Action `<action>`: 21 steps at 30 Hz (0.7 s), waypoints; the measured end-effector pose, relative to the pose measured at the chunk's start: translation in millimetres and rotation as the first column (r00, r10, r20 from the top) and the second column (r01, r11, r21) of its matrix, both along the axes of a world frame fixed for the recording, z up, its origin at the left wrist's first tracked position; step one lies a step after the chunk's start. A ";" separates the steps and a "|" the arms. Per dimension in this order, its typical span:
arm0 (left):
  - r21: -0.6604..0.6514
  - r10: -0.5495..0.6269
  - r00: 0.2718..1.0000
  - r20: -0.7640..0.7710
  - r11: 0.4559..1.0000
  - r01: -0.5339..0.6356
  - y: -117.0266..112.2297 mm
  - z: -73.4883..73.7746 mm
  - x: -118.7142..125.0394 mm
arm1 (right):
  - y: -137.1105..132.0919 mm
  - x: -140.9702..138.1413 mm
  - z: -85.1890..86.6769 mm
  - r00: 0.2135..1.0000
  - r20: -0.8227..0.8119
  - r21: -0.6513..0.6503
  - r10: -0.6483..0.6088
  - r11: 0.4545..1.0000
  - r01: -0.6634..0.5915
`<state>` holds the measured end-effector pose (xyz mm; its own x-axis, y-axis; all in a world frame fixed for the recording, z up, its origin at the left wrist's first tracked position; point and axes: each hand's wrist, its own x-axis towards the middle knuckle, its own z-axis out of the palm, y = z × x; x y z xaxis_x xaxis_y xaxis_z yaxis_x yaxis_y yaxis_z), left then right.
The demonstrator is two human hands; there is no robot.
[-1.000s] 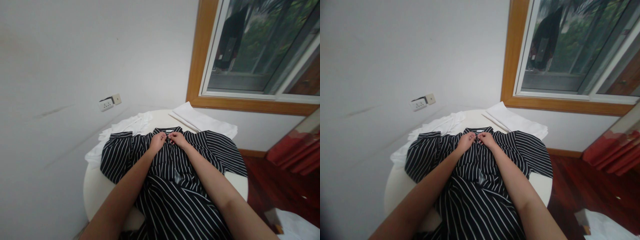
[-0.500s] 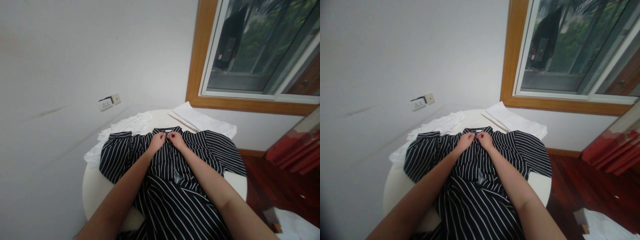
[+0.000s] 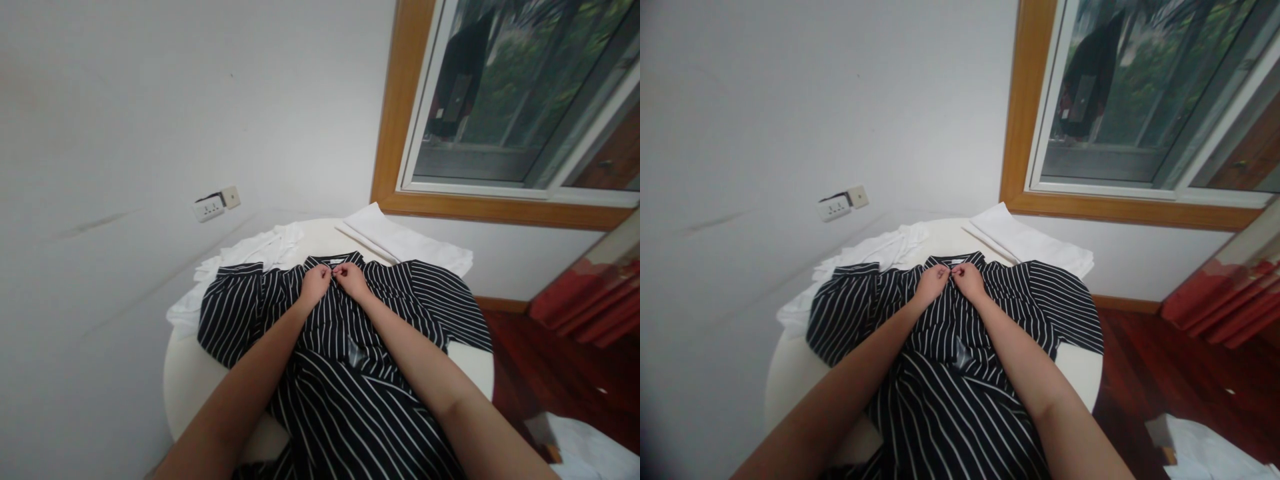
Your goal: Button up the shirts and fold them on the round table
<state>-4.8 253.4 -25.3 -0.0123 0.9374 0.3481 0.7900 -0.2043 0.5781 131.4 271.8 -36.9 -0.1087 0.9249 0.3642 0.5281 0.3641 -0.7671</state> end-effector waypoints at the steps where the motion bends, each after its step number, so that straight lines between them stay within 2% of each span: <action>1: -0.005 0.010 1.000 -0.018 1.000 -0.010 -0.3 0.5 0.7 | 0.4 0.1 0.0 1.000 0.006 0.014 0.006 1.000 -0.006; 5: -0.023 0.038 0.995 -0.091 0.999 -0.040 -0.1 1.1 3.5 | 0.5 0.5 1.9 0.999 0.002 0.053 0.037 0.998 -0.037; 10: -0.039 0.058 0.987 -0.149 0.997 -0.064 1.2 -0.3 6.1 | -1.7 0.5 3.4 0.998 -0.032 0.025 0.058 0.998 -0.057; 21: -0.063 0.049 0.987 -0.152 0.996 -0.059 2.4 -0.7 5.6 | 6.1 1.0 -4.3 0.984 -0.100 -0.071 0.145 0.986 -0.152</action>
<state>0.8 255.8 -26.0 -0.0160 0.9579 0.2866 0.8777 -0.1239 0.4630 132.4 278.0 -41.2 -0.2158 0.9269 0.3071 0.3964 0.3705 -0.8400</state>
